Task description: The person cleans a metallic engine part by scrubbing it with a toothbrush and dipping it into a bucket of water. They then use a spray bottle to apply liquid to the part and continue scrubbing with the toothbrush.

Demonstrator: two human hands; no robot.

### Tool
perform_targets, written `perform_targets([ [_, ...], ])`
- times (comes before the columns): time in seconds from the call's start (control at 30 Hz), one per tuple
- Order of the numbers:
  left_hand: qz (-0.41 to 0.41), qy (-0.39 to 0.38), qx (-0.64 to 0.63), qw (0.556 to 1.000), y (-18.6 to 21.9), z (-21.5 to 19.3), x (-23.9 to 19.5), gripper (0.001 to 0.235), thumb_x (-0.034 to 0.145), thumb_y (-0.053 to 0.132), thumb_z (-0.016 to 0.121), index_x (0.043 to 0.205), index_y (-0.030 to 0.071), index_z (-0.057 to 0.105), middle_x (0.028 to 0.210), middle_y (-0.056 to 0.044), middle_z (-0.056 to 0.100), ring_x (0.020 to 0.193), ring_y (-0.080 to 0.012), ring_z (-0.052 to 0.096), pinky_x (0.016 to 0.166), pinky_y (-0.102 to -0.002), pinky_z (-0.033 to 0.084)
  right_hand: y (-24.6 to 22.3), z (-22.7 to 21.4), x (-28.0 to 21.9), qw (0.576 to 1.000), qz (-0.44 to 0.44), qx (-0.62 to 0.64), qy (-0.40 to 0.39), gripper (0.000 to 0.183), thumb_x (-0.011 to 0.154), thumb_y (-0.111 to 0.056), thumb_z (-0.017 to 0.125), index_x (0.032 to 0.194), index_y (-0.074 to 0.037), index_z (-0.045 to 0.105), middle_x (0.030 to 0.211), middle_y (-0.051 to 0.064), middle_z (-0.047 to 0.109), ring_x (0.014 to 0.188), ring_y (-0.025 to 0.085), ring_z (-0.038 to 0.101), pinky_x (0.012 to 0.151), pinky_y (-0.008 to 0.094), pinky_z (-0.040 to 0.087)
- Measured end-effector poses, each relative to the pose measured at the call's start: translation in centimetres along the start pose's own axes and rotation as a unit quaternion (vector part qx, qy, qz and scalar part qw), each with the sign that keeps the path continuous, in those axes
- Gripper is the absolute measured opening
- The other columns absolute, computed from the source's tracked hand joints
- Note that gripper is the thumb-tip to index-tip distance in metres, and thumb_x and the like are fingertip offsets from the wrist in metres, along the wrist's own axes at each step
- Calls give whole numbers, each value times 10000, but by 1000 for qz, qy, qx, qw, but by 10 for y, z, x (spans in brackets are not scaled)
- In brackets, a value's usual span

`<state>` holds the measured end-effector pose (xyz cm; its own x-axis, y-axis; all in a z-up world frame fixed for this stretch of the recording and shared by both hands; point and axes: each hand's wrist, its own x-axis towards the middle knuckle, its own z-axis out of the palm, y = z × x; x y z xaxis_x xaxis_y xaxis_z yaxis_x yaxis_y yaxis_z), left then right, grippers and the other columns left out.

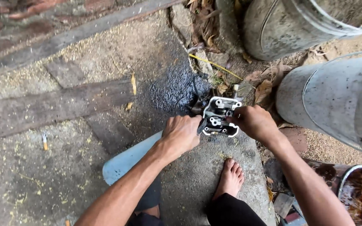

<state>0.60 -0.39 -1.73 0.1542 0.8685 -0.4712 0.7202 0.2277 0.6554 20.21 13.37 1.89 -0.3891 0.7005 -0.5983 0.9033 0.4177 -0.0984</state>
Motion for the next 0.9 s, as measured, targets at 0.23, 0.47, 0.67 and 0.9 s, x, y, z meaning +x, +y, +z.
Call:
perform_targets([
  [0.23,-5,10,-40,999,12,-18,0,350,896,93,627,1232,-3,663,819,-186,741,776,-361,743,800,-506,546,19,-20,-18,989,41,-138,38,216,905,-485,694,977,-316,807,867,65,817,902,317,787,851,473,630],
  [0.47,8,81,-31,996,20,15,18,252,882,-18,622,1123,56,612,616,26,575,452,-109,448,440,-283,409,37,-14,-49,984,-2,-135,114,269,1055,-426,599,1009,-206,745,573,-33,699,384,103,583,405,275,526],
  [0.67,53,43,-20,997,31,6,18,476,825,-54,573,1301,-49,578,735,-187,690,722,-371,715,761,-531,535,55,45,-24,982,29,-22,185,186,926,-521,681,998,-365,754,776,36,765,785,328,751,730,491,602],
  [0.9,55,59,13,997,36,3,7,474,778,-67,595,1250,-27,578,772,-211,706,749,-391,732,748,-541,543,51,49,-31,979,26,-12,200,199,921,-509,701,1021,-351,767,804,40,774,791,331,748,722,493,597],
])
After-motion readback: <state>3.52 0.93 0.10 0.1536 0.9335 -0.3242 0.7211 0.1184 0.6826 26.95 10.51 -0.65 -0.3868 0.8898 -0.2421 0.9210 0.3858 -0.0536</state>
